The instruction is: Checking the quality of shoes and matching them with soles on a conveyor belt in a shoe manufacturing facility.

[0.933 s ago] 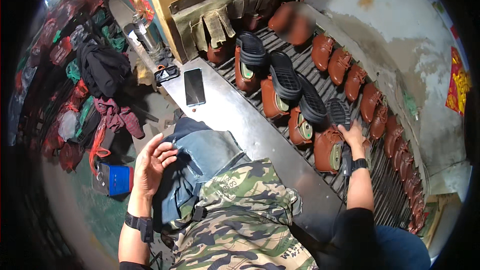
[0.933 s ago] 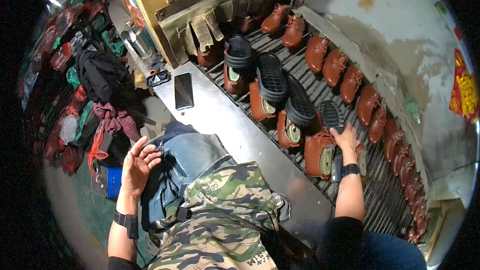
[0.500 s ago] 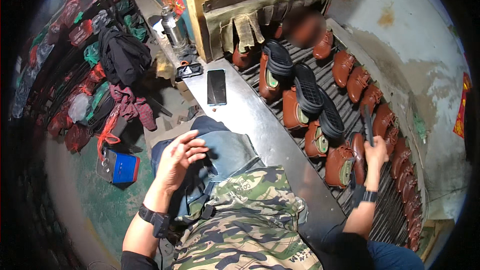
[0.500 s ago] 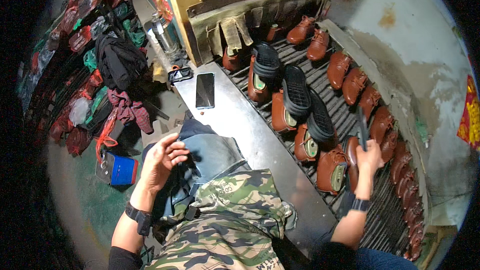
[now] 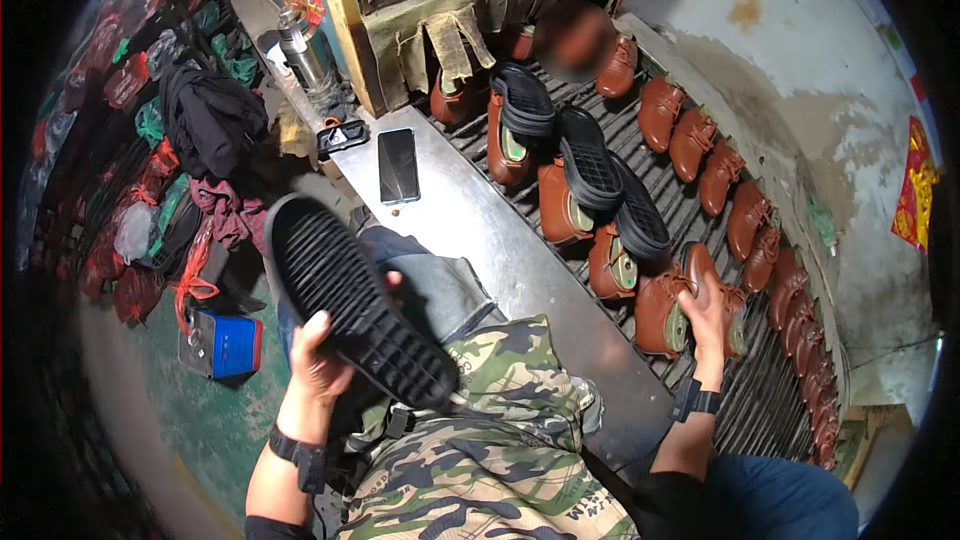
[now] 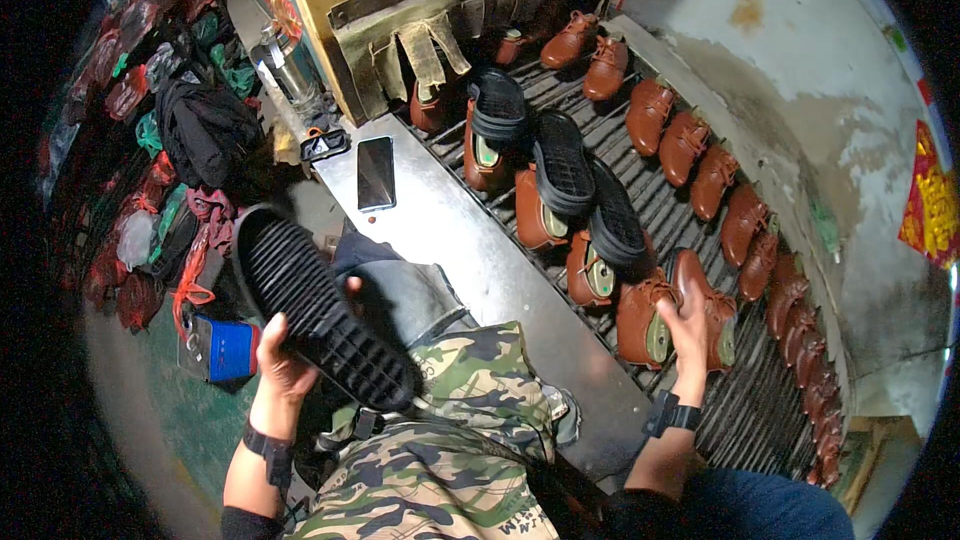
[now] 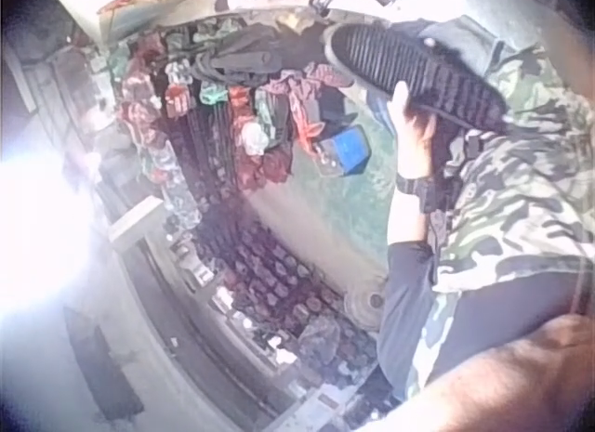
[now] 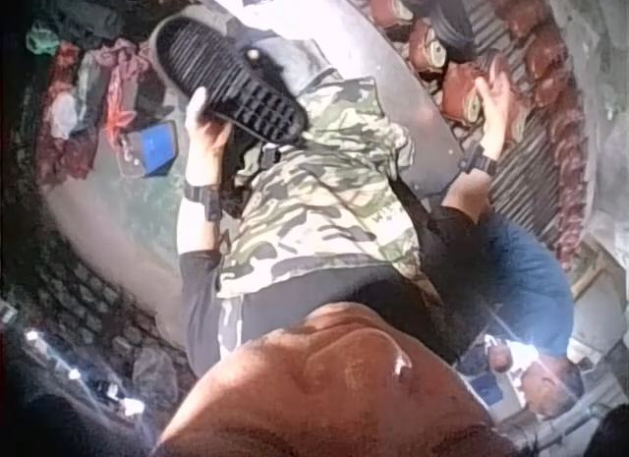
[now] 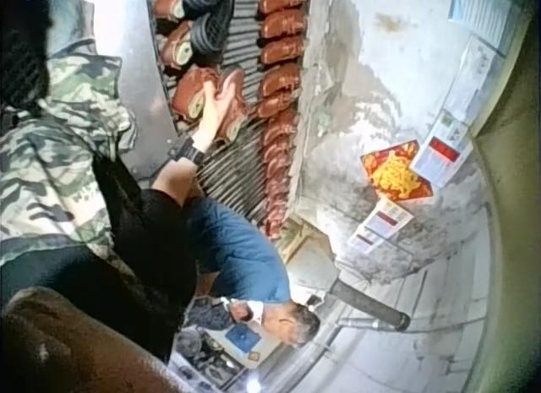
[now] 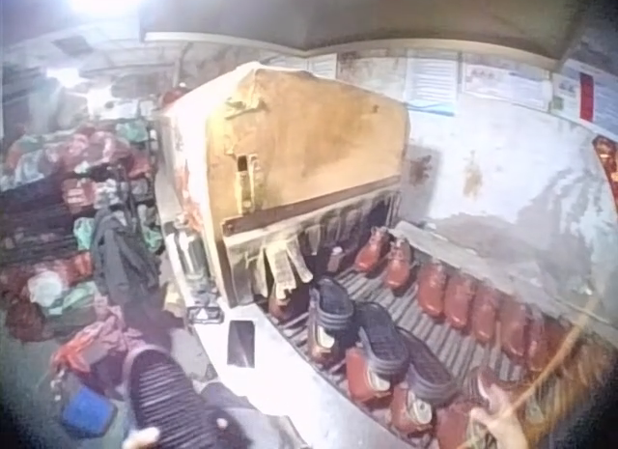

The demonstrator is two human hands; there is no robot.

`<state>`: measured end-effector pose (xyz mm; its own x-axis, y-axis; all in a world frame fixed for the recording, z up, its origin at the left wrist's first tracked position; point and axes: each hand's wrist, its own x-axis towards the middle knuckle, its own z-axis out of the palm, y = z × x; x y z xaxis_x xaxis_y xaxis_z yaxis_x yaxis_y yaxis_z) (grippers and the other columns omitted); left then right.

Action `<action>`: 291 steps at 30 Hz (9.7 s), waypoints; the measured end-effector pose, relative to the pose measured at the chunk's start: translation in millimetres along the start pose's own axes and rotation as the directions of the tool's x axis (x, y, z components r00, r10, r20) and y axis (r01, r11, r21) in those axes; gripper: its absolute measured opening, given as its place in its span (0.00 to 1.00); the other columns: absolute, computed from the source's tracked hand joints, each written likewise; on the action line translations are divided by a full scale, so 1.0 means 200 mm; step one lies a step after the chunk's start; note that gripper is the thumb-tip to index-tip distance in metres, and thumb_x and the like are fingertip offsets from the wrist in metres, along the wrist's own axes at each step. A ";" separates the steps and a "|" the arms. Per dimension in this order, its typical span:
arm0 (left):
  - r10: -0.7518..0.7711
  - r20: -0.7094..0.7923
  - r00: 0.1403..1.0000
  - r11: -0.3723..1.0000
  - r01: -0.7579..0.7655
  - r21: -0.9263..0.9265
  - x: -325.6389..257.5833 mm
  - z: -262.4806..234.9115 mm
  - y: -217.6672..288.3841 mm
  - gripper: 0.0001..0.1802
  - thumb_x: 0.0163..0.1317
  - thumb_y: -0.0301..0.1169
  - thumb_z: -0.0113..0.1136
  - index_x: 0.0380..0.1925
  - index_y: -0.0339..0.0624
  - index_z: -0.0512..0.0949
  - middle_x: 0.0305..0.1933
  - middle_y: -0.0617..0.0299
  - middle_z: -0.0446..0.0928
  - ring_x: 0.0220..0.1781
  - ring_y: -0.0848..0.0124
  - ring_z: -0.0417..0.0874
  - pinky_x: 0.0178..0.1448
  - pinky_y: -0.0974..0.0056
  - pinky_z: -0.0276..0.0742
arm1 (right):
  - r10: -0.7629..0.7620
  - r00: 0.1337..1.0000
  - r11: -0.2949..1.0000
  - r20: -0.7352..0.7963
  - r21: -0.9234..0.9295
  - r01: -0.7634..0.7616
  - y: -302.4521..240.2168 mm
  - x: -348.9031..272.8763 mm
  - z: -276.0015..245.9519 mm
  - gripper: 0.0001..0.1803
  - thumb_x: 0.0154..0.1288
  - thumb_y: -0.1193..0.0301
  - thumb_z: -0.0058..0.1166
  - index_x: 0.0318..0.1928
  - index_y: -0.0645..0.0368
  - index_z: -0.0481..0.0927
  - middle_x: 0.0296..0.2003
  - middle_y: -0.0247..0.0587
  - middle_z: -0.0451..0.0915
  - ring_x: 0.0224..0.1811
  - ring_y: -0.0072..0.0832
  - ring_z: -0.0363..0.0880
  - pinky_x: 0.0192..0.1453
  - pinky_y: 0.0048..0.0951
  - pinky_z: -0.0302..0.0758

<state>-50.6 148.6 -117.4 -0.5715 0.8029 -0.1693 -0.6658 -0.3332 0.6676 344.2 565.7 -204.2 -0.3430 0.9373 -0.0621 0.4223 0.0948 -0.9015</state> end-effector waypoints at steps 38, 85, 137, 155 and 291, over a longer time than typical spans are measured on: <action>0.091 0.274 0.957 0.978 -0.137 0.155 0.18 -0.08 0.33 0.63 0.56 0.75 0.53 0.80 0.40 0.56 0.71 0.54 0.72 0.74 0.63 0.72 0.79 0.55 0.66 | -0.623 0.250 0.781 0.741 0.572 0.250 -0.89 -0.85 1.27 0.76 0.42 0.59 0.83 0.82 0.50 0.37 0.74 0.51 0.66 0.74 0.46 0.69 0.79 0.49 0.64; 0.237 0.093 0.967 0.694 -0.235 0.681 -0.13 0.05 0.25 0.45 0.48 0.28 0.86 0.66 0.35 0.72 0.65 0.56 0.76 0.68 0.68 0.76 0.75 0.59 0.69 | -0.679 0.331 0.695 0.656 0.719 0.000 -1.24 -0.49 1.75 0.27 0.83 0.50 0.43 0.48 0.65 0.80 0.44 0.41 0.80 0.48 0.28 0.77 0.57 0.31 0.73; 0.289 -0.040 0.957 0.312 -0.055 0.948 -0.02 -0.07 0.26 0.30 0.55 0.24 0.74 0.59 0.36 0.75 0.49 0.52 0.76 0.43 0.61 0.80 0.50 0.61 0.79 | -0.169 0.545 0.874 0.821 0.380 -0.303 -1.17 -0.59 1.70 0.33 0.64 0.71 0.72 0.63 0.62 0.66 0.52 0.37 0.78 0.56 0.27 0.79 0.65 0.29 0.74; 0.219 0.044 0.975 0.192 -0.087 0.978 0.00 -0.18 0.22 0.70 0.46 0.60 0.80 0.82 0.51 0.47 0.81 0.31 0.42 0.82 0.31 0.44 0.80 0.29 0.43 | -0.131 0.433 0.877 0.892 0.308 -0.370 -1.35 -0.53 1.76 0.75 0.31 0.37 0.85 0.73 0.72 0.64 0.66 0.50 0.74 0.68 0.36 0.74 0.75 0.37 0.67; 0.263 -0.152 0.953 0.962 -0.271 -0.034 0.15 -0.20 0.39 0.45 0.71 0.40 0.59 0.82 0.50 0.49 0.82 0.47 0.59 0.80 0.44 0.63 0.81 0.40 0.62 | -0.257 0.880 0.333 0.401 0.891 -0.309 -0.20 0.20 0.31 0.57 0.54 0.52 0.75 0.78 0.59 0.58 0.75 0.47 0.66 0.76 0.48 0.65 0.80 0.57 0.64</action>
<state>-139.5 126.9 -99.5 -0.7925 0.6023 -0.0958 -0.5018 -0.5548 0.6636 261.4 578.4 -197.2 -0.7462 0.6657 0.0052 -0.5011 -0.5565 -0.6627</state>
